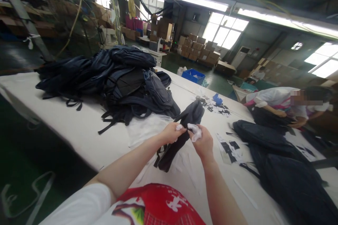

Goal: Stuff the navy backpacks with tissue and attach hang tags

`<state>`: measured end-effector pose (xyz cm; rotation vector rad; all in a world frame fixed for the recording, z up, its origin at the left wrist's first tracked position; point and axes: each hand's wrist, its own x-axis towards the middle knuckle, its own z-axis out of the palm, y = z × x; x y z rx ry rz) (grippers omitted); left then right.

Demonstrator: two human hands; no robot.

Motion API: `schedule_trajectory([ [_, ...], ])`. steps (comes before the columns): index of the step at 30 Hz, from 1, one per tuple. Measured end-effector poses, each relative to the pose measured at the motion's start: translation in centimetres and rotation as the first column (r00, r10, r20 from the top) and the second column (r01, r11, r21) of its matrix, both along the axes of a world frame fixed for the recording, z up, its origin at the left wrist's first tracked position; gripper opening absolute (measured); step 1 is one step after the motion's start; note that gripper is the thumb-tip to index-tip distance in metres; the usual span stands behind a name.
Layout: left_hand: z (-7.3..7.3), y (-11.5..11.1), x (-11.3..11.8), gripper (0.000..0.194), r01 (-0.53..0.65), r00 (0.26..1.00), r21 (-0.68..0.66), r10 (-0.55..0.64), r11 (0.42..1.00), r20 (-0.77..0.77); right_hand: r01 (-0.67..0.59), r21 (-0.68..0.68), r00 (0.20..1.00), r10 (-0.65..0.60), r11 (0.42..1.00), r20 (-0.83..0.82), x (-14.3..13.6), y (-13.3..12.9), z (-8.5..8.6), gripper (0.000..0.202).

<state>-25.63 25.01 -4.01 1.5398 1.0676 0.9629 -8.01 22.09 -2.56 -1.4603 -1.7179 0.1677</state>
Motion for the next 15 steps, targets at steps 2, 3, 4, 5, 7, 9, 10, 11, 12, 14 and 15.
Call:
schedule_trajectory([
  [2,0.1,-0.2,-0.2,0.038,0.043,0.998,0.030,-0.042,0.999,-0.045,0.008,-0.037,0.999,-0.010,0.999,-0.047,0.2,0.0,0.2,0.034],
  [3,0.1,-0.3,-0.3,0.038,0.062,0.995,0.047,-0.059,0.997,-0.079,0.025,-0.062,0.998,-0.028,0.998,-0.047,0.3,0.1,0.3,0.032],
  [4,0.2,-0.3,-0.5,0.038,0.079,0.990,0.065,-0.070,0.995,-0.122,0.056,-0.095,0.998,-0.058,0.994,-0.025,0.5,0.2,0.4,0.032],
  [5,0.3,-0.5,-0.6,0.036,0.094,0.982,0.085,-0.078,0.992,-0.174,0.098,-0.134,0.995,-0.096,0.986,0.019,0.7,0.2,0.6,0.033],
  [7,0.7,-1.0,-0.7,0.031,0.113,0.947,0.153,-0.060,0.982,-0.317,0.183,-0.234,0.977,-0.150,0.955,0.153,0.8,0.2,1.2,0.037],
  [9,1.4,-1.9,-0.5,0.024,0.114,0.871,0.271,0.035,0.956,-0.490,0.231,-0.338,0.948,-0.134,0.912,0.287,0.7,0.3,1.8,0.035],
  [10,1.8,-2.4,-0.2,0.020,0.115,0.817,0.341,0.107,0.933,-0.567,0.242,-0.378,0.934,-0.109,0.894,0.340,0.5,0.3,2.0,0.032],
  [11,2.2,-2.9,0.1,0.016,0.120,0.758,0.406,0.180,0.906,-0.627,0.248,-0.408,0.921,-0.083,0.879,0.381,0.2,0.4,2.2,0.029],
  [12,2.7,-3.3,0.5,0.016,0.126,0.703,0.456,0.246,0.881,-0.668,0.253,-0.428,0.909,-0.062,0.868,0.412,0.0,0.5,2.4,0.026],
  [14,3.5,-3.9,1.2,0.023,0.129,0.625,0.497,0.319,0.858,-0.712,0.260,-0.455,0.892,-0.031,0.852,0.452,-0.6,0.9,2.5,0.022],
  [15,3.8,-4.0,1.6,0.024,0.130,0.603,0.493,0.326,0.860,-0.728,0.260,-0.465,0.885,-0.016,0.846,0.465,-0.8,1.1,2.5,0.022],
])
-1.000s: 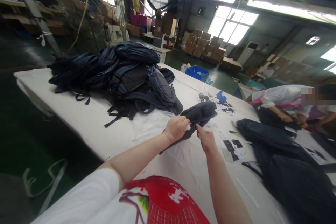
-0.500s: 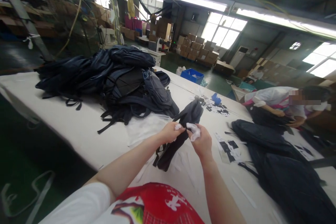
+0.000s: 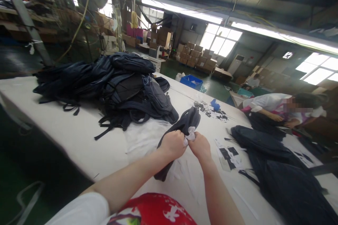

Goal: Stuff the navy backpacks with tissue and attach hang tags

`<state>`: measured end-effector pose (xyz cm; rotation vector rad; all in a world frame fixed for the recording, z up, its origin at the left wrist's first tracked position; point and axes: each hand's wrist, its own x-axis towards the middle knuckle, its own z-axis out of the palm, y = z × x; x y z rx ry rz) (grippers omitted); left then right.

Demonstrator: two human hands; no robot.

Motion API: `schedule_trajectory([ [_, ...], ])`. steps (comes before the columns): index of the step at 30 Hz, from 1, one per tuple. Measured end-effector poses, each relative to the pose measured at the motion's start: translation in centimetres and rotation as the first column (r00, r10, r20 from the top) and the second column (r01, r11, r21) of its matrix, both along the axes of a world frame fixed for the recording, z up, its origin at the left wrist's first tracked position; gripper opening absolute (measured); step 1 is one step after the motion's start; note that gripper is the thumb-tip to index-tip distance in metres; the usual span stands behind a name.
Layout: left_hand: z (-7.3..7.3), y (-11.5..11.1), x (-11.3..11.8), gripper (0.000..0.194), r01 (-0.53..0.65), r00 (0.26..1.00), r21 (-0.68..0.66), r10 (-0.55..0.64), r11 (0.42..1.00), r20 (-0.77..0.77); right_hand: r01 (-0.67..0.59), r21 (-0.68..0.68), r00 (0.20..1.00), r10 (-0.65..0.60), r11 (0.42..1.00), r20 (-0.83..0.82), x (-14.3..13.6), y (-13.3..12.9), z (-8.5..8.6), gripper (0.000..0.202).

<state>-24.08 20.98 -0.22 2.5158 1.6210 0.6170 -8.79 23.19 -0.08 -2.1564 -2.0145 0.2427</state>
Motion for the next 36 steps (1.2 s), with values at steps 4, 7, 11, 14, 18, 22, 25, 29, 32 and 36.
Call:
schedule_trajectory([
  [4,0.4,0.3,0.2,0.021,0.051,0.997,-0.042,-0.054,0.998,-0.060,-0.030,-0.026,0.999,0.031,0.999,0.042,-0.5,0.1,-0.5,0.022],
  [7,0.1,0.3,-0.4,0.018,0.114,0.991,-0.059,-0.118,0.992,-0.062,-0.076,0.001,0.990,0.075,0.997,0.120,-0.4,-0.6,-0.8,0.021],
  [11,-0.6,-0.5,-1.6,0.018,0.153,0.988,-0.077,-0.155,0.985,-0.023,-0.136,0.134,0.973,0.107,0.982,0.203,1.3,-0.9,-0.8,0.020],
  [14,-1.5,-1.2,-3.4,0.023,0.198,0.980,-0.093,-0.197,0.976,0.015,-0.068,0.293,0.991,0.030,0.954,0.133,4.1,0.6,-0.5,0.019],
  [18,-2.0,-1.8,-6.5,0.026,0.125,0.992,-0.113,-0.122,0.986,0.029,-0.026,0.363,0.965,0.119,0.931,-0.236,7.1,3.5,-0.4,0.021],
  [22,0.0,-2.3,-7.1,0.015,-0.135,0.991,0.065,0.135,0.989,-0.001,-0.148,0.336,0.874,0.282,0.930,-0.396,5.9,3.9,-0.4,0.037],
  [25,2.3,-2.0,-5.6,0.032,-0.123,0.989,0.200,0.136,0.972,-0.051,-0.212,0.324,0.733,0.369,0.922,-0.571,3.3,2.5,-0.1,0.041],
  [29,4.5,0.1,-4.4,0.056,-0.126,0.982,0.155,0.146,0.980,-0.122,-0.354,0.331,0.649,0.485,0.874,-0.586,1.3,0.4,0.3,0.034],
  [32,5.1,1.7,-5.0,0.051,-0.024,0.988,-0.009,0.022,1.000,-0.151,-0.421,0.364,0.720,0.551,0.831,-0.422,1.8,-0.4,0.4,0.027],
  [36,5.4,2.5,-6.2,0.044,0.094,0.994,-0.119,-0.100,0.988,-0.042,-0.313,0.324,0.928,0.360,0.893,-0.096,4.0,-0.1,-0.1,0.021],
])
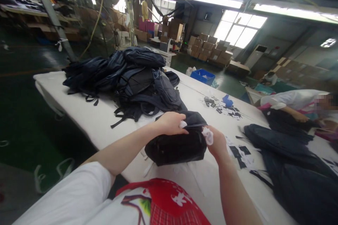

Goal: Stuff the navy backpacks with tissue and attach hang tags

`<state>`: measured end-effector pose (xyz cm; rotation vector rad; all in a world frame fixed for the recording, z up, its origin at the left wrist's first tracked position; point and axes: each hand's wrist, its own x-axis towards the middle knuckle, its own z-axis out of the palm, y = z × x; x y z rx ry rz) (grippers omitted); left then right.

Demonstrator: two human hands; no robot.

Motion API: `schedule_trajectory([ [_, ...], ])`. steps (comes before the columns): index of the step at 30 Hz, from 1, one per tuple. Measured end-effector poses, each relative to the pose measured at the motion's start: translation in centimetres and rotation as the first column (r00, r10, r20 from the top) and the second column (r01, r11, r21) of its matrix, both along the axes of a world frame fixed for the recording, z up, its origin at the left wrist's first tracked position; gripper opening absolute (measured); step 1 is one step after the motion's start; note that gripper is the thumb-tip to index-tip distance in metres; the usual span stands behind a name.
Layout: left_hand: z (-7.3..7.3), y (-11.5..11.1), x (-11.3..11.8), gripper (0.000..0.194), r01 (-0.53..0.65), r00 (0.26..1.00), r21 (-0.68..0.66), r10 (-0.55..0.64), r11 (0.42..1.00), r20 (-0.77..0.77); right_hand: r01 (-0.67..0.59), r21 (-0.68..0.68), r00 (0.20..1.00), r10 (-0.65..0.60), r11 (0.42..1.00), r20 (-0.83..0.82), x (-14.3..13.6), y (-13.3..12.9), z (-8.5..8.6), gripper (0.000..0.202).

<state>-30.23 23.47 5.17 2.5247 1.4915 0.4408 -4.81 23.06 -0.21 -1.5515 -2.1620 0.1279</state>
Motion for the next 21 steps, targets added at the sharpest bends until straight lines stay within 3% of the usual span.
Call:
schedule_trajectory([
  [3,0.0,-0.3,-0.6,0.041,0.055,0.972,-0.193,-0.009,0.980,0.234,0.207,-0.158,0.978,-0.205,0.966,0.027,1.7,0.8,-1.1,0.023],
  [6,-0.1,-0.7,-0.9,0.035,0.120,0.890,-0.443,0.101,0.888,0.444,0.198,-0.327,0.973,-0.225,0.924,-0.048,2.8,1.5,-2.1,0.035],
  [8,-0.2,-0.9,-0.9,0.034,0.180,0.805,-0.529,0.185,0.829,0.564,0.198,-0.354,0.972,-0.231,0.914,-0.053,3.2,1.8,-2.5,0.040],
  [11,-0.3,-1.1,-0.9,0.036,0.249,0.654,-0.562,0.291,0.789,0.698,0.292,-0.358,0.950,-0.312,0.887,0.002,3.9,2.2,-2.8,0.034],
  [16,-1.0,-1.4,-1.7,0.036,0.376,0.449,-0.595,0.422,0.710,0.788,0.439,-0.397,0.898,-0.412,0.806,0.156,4.9,2.4,-3.8,0.018],
  [19,-1.3,-1.8,-2.1,0.037,0.443,0.436,-0.579,0.400,0.684,0.806,0.486,-0.356,0.874,-0.448,0.798,0.190,3.9,0.9,-3.3,0.021],
  [21,-1.3,-2.2,-1.8,0.039,0.467,0.452,-0.563,0.363,0.683,0.815,0.479,-0.165,0.878,-0.472,0.862,0.081,2.3,-1.2,-1.9,0.032],
])
